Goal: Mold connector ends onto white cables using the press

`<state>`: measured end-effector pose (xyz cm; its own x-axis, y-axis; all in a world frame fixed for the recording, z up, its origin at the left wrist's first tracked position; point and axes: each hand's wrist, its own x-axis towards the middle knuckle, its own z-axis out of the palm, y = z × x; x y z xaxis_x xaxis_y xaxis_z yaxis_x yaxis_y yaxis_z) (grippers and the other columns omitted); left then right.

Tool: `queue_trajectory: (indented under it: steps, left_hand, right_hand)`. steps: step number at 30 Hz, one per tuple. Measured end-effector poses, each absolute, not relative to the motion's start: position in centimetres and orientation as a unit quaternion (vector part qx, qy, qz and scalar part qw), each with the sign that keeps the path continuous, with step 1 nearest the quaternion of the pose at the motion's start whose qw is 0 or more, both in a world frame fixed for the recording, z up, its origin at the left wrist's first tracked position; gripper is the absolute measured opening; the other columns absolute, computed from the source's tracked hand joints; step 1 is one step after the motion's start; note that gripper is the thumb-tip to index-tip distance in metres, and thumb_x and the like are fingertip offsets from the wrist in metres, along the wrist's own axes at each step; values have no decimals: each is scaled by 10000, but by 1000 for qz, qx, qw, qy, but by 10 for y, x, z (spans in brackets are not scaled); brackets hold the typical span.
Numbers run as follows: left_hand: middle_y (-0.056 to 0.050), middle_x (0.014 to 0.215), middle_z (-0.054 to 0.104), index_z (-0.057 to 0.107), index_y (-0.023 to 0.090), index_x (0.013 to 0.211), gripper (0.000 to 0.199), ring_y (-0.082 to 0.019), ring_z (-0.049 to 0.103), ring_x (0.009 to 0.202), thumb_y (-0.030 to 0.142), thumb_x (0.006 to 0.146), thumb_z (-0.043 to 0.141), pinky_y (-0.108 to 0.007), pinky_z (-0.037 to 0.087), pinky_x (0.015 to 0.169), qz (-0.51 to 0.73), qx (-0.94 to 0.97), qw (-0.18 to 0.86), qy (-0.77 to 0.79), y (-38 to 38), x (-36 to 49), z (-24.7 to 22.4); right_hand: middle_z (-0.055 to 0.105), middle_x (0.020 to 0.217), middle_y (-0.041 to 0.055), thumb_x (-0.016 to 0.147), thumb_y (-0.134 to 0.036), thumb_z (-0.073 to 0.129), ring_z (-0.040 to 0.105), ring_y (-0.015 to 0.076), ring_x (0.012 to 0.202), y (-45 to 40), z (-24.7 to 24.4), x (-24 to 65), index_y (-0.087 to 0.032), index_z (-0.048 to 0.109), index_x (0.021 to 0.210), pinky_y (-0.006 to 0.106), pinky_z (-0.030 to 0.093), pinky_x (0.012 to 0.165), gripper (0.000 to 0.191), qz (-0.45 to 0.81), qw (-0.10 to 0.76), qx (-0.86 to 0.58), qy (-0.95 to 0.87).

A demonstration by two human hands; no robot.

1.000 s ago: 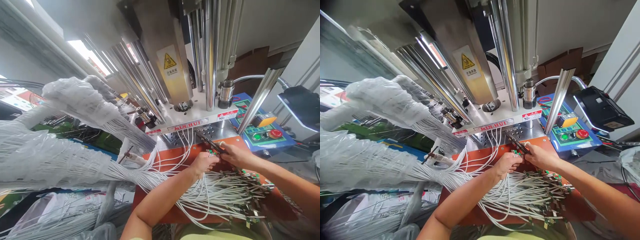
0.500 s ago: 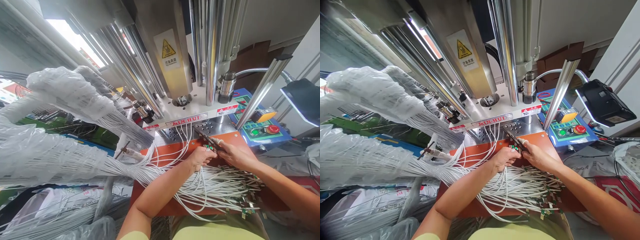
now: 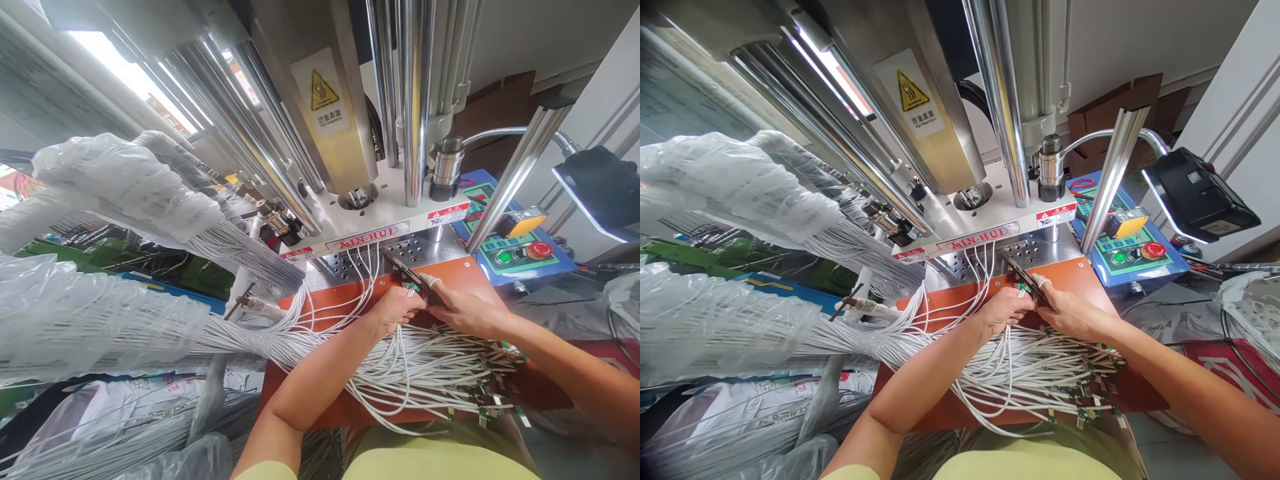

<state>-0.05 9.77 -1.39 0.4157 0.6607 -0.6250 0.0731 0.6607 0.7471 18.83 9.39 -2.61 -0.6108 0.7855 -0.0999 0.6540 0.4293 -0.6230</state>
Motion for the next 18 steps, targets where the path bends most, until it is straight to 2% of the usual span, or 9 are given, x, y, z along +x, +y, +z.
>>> queue_trajectory:
  steps: [3,5,8,12,16,18]
  left_hand:
    - [40,605,519,493,159,718,370,-17,306,422,442,698,731,-170,156,409,206,395,749,490,96,-7,-17]
    - [-19,718,618,543,148,822,364,-33,395,441,503,806,625,-165,225,405,243,411,704,525,96,-11,-22]
    - [-59,767,666,625,126,898,390,-58,476,465,504,881,533,-171,281,392,279,461,628,561,94,-16,-29]
    - [-63,763,697,687,125,945,352,-86,557,533,452,863,588,-174,403,459,297,482,605,560,93,-17,-28]
    - [-47,759,715,665,135,1092,389,-78,523,512,387,797,695,-177,418,482,326,453,612,560,96,-14,-25]
    - [-63,800,729,682,130,1080,376,-78,532,552,377,797,701,-184,445,536,355,453,612,542,97,-12,-25]
  right_hand:
    - [682,885,49,895,-452,512,660,210,712,93,-16,186,-204,432,1115,306,483,600,341,388,75,-462,-794]
    - [676,917,54,877,-456,546,658,222,761,93,-13,183,-220,424,1029,313,477,628,306,398,90,-482,-776]
    - [662,1033,70,893,-383,525,656,229,855,91,-16,182,-225,424,1138,320,480,688,309,383,130,-471,-784]
    - [658,1114,80,910,-400,505,654,241,934,92,-22,185,-246,388,1315,339,492,751,449,403,130,-463,-779]
    - [677,1068,83,899,-422,525,661,248,905,91,-24,186,-241,422,1306,337,488,736,457,396,134,-473,-776]
    - [681,1057,84,897,-416,526,664,245,887,91,-24,186,-236,444,1277,333,485,728,428,396,138,-476,-773]
